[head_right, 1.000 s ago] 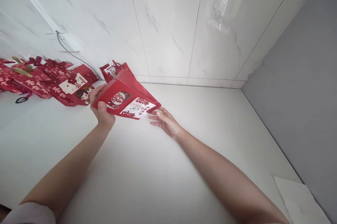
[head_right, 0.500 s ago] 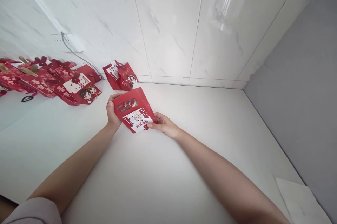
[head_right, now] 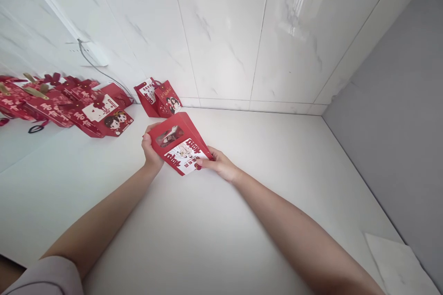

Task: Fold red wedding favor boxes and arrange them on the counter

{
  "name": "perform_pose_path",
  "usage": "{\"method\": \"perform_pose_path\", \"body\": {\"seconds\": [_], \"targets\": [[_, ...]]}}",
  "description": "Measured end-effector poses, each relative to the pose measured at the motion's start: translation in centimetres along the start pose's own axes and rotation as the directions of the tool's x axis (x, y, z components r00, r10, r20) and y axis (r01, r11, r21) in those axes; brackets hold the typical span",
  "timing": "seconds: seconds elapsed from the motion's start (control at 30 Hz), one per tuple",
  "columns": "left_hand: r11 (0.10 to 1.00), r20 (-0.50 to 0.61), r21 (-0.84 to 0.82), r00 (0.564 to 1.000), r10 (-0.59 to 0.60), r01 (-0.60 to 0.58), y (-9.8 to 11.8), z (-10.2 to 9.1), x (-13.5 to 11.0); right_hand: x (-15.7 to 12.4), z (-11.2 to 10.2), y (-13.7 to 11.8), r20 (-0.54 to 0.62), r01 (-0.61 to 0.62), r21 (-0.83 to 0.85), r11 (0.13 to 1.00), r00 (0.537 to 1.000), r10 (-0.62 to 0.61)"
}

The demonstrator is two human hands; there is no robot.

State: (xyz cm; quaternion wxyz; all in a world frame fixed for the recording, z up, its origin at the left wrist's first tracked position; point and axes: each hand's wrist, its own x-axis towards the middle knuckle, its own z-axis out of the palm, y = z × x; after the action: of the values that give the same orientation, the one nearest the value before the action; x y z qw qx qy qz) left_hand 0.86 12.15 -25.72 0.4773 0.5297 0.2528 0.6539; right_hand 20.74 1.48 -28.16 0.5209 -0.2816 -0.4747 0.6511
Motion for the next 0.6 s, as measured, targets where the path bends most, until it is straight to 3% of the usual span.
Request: {"method": "perform_pose_path", "body": {"seconds": [0.4, 0.5, 0.6], "targets": [[0.995, 0.042, 0.024, 0.995, 0.094, -0.095, -0.2, 0.1, -0.7, 0.0, 0.1, 0.2, -0.021, 0.004, -0.007, 1.000, 1.000, -0.004], [0.992, 0.027, 0.123, 0.999, -0.027, 0.023, -0.9, -0.8, -0.2, 0.0, 0.1, 0.2, -0.108, -0.008, 0.017, 1.000, 0.994, 0.010], [0.937, 0.009, 0.153, 0.947, -0.320, 0.315, -1.4, -1.4, 0.8, 0.0, -0.5, -0.1, -0.217, 0.031, 0.170, 0.985, 0.976, 0.007]]}}
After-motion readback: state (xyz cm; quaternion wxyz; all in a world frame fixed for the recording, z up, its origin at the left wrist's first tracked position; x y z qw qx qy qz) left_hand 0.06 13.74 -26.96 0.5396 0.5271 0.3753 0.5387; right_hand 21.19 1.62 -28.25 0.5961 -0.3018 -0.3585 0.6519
